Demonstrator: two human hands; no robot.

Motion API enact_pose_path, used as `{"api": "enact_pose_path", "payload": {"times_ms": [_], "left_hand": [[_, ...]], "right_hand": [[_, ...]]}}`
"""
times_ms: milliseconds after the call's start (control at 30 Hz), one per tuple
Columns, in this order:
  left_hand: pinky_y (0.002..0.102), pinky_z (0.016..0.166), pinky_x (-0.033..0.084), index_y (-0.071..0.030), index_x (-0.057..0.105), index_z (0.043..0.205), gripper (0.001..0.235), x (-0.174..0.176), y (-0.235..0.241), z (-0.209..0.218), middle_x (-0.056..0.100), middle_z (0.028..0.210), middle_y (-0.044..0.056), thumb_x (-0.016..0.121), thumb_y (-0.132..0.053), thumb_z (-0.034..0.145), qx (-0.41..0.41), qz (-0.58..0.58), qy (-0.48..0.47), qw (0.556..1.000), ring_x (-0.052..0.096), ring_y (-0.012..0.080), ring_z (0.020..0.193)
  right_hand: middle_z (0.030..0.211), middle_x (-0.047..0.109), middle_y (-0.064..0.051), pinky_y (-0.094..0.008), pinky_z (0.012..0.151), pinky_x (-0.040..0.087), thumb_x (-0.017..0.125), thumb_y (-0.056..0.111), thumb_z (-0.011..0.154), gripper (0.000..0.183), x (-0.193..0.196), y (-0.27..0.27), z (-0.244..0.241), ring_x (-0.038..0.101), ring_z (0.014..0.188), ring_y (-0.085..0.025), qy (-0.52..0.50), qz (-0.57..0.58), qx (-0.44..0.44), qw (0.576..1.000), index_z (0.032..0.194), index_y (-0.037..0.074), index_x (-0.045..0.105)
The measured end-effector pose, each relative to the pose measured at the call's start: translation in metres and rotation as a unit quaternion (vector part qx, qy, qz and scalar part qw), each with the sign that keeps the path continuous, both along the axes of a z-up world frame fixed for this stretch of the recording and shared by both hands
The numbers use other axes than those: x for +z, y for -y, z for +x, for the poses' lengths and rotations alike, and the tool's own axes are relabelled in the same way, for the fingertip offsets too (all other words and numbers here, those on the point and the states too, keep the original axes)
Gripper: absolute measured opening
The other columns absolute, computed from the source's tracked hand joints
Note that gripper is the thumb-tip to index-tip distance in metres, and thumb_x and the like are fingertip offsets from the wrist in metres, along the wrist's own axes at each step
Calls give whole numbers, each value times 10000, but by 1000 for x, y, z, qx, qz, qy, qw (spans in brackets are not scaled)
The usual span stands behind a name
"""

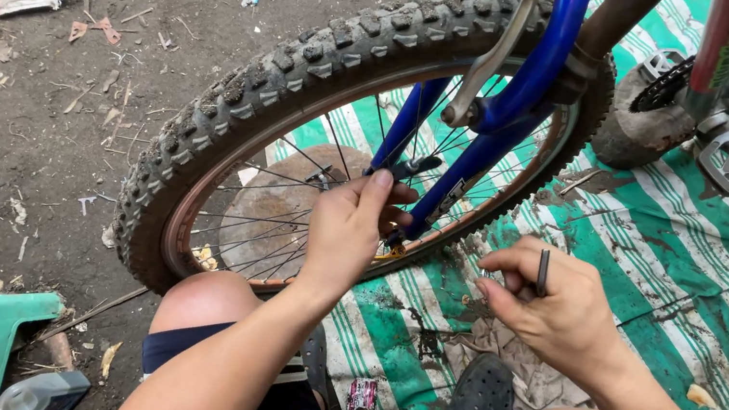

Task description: The person uses an Allen key to tighten bolts on the front brake caliper of a bicycle. They then use a wrench to tighten the axle nut on the front wheel hub.

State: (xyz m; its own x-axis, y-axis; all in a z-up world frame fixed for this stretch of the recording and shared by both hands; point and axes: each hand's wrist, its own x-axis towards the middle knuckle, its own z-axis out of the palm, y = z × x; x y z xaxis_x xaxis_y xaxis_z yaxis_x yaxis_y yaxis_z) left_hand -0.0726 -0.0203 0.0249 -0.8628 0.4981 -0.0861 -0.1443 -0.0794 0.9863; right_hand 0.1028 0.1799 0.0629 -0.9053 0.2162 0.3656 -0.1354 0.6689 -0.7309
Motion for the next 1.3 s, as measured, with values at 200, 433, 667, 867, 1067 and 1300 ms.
{"api": "enact_pose_path", "payload": {"times_ms": [200,433,667,867,1067,1300], "left_hand": [[317,621,672,18,841,1063,430,24,-20,-15,853,955,213,558,-293,1155,48,-60,-106,991,827,227,712],[307,590,656,17,827,1068,421,43,-54,-31,856,943,202,571,-310,1140,43,-49,-147,987,826,220,688],[405,615,697,33,807,1022,438,40,-67,-43,833,859,231,592,-333,1130,66,-45,-168,983,833,292,701],[381,617,670,-30,800,937,447,50,-69,-41,793,734,155,571,-363,1128,104,-61,-163,979,788,234,626],[348,636,633,-100,798,879,471,46,-67,-41,767,628,89,570,-432,1125,123,-100,-174,972,729,182,568],[316,641,662,-97,799,983,384,62,-73,-37,799,671,100,572,-375,1119,97,-63,-130,985,794,190,608]], "right_hand": [[650,671,-20,-316,481,531,862,161,895,65,-5,8,1,616,514,-191,-10,1,40,999,952,135,875],[673,657,-12,-326,490,542,850,155,899,73,-7,9,5,636,534,-193,-11,0,63,998,971,145,855],[675,663,-6,-332,506,551,866,159,883,93,-14,4,9,657,549,-210,23,-9,67,997,976,152,855],[674,660,-17,-354,507,553,868,162,882,92,-15,0,11,657,552,-220,44,-14,63,997,969,144,845],[675,668,-19,-351,519,563,863,153,879,94,-16,1,10,668,570,-218,70,-20,65,995,973,144,852],[675,674,-27,-362,526,567,867,158,883,91,-16,3,9,684,578,-233,77,-15,66,995,967,135,840]]}}
